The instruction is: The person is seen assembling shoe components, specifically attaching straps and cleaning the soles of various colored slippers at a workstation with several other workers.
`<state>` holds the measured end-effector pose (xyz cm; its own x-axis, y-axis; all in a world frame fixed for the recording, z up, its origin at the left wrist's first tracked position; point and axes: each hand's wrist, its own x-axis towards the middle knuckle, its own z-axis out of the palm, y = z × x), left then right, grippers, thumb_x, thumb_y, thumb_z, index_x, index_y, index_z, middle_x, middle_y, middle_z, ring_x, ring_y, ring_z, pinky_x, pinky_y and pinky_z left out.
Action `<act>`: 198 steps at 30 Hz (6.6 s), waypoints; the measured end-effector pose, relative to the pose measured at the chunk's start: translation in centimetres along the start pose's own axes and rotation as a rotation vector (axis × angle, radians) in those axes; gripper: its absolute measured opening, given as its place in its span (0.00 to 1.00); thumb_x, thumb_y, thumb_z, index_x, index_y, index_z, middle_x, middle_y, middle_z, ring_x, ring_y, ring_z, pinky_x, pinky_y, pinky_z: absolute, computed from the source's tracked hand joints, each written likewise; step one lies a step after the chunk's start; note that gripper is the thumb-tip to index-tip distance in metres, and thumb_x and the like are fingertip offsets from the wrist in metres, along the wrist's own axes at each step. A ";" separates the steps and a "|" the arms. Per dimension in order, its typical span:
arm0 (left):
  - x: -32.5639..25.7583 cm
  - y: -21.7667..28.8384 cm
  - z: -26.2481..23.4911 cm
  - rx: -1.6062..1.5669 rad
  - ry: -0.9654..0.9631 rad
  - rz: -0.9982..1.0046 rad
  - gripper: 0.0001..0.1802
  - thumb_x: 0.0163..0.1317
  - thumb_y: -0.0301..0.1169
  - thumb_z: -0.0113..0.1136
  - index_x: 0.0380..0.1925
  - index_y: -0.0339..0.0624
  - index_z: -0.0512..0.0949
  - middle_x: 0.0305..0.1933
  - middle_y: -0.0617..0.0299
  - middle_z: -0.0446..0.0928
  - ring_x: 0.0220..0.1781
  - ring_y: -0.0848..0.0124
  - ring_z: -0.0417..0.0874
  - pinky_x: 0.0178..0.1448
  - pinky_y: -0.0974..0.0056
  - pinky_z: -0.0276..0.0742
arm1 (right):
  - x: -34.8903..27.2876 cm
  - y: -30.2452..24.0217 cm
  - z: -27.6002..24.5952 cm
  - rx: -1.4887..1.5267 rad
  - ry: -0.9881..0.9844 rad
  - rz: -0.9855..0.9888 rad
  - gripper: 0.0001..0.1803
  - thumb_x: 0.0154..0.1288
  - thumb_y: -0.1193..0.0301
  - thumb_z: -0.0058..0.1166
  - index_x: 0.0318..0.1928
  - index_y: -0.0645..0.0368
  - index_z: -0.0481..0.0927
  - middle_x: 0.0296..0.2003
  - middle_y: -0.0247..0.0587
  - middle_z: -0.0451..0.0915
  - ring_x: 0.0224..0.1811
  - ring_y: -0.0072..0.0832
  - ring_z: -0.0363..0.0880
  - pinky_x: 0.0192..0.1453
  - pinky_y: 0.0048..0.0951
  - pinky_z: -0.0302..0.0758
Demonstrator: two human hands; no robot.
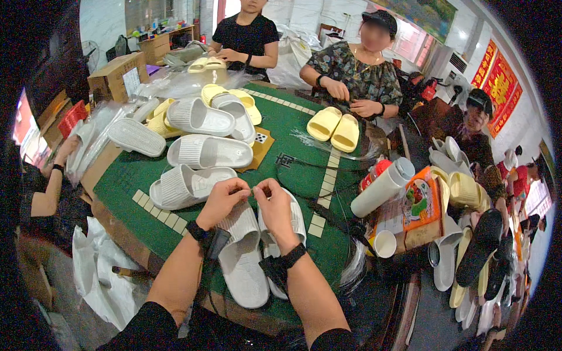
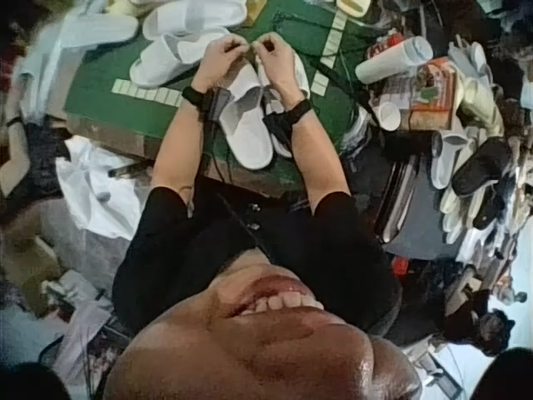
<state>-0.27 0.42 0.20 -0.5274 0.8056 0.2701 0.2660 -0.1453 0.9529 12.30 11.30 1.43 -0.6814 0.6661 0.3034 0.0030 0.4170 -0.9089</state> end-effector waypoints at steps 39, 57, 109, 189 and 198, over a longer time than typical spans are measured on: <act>-0.3 1.3 0.0 0.037 0.002 -0.064 0.04 0.62 0.25 0.62 0.33 0.35 0.79 0.27 0.68 0.79 0.30 0.81 0.75 0.34 0.71 0.73 | -0.1 0.2 0.0 0.038 0.007 0.011 0.07 0.65 0.72 0.59 0.36 0.64 0.77 0.27 0.40 0.81 0.28 0.24 0.79 0.36 0.28 0.75; -0.3 0.6 -0.1 0.019 -0.027 -0.049 0.04 0.62 0.25 0.62 0.33 0.34 0.79 0.27 0.67 0.79 0.30 0.81 0.76 0.35 0.72 0.74 | -0.2 0.3 0.2 0.049 -0.010 0.052 0.08 0.65 0.71 0.59 0.36 0.64 0.78 0.25 0.38 0.80 0.27 0.23 0.77 0.34 0.27 0.74; 0.2 2.0 -0.5 -0.273 0.120 -0.043 0.05 0.73 0.29 0.49 0.42 0.41 0.71 0.32 0.61 0.79 0.30 0.77 0.79 0.31 0.72 0.74 | -0.1 -1.3 0.0 -0.062 0.172 -0.145 0.13 0.63 0.75 0.59 0.48 0.63 0.77 0.40 0.44 0.81 0.45 0.35 0.79 0.50 0.34 0.75; -3.3 13.1 -7.6 1.055 0.732 0.394 0.40 0.57 0.35 0.67 0.70 0.44 0.62 0.53 0.41 0.76 0.54 0.46 0.76 0.64 0.49 0.67 | -30.8 -10.9 -24.1 0.263 0.524 0.076 0.05 0.68 0.78 0.52 0.38 0.67 0.80 0.25 0.35 0.76 0.25 0.19 0.73 0.31 0.20 0.67; -15.1 15.1 -3.7 0.241 0.329 0.518 0.07 0.65 0.31 0.57 0.27 0.45 0.77 0.33 0.58 0.75 0.34 0.67 0.77 0.44 0.59 0.73 | -31.2 -13.8 -24.3 0.184 0.458 0.098 0.06 0.71 0.76 0.51 0.39 0.66 0.80 0.23 0.32 0.76 0.25 0.16 0.71 0.30 0.19 0.66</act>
<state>8.68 -16.05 11.06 -0.4916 0.4427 0.7499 0.7046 -0.3038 0.6413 51.30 -0.21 11.47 -0.2932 0.9169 0.2709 -0.1068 0.2502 -0.9623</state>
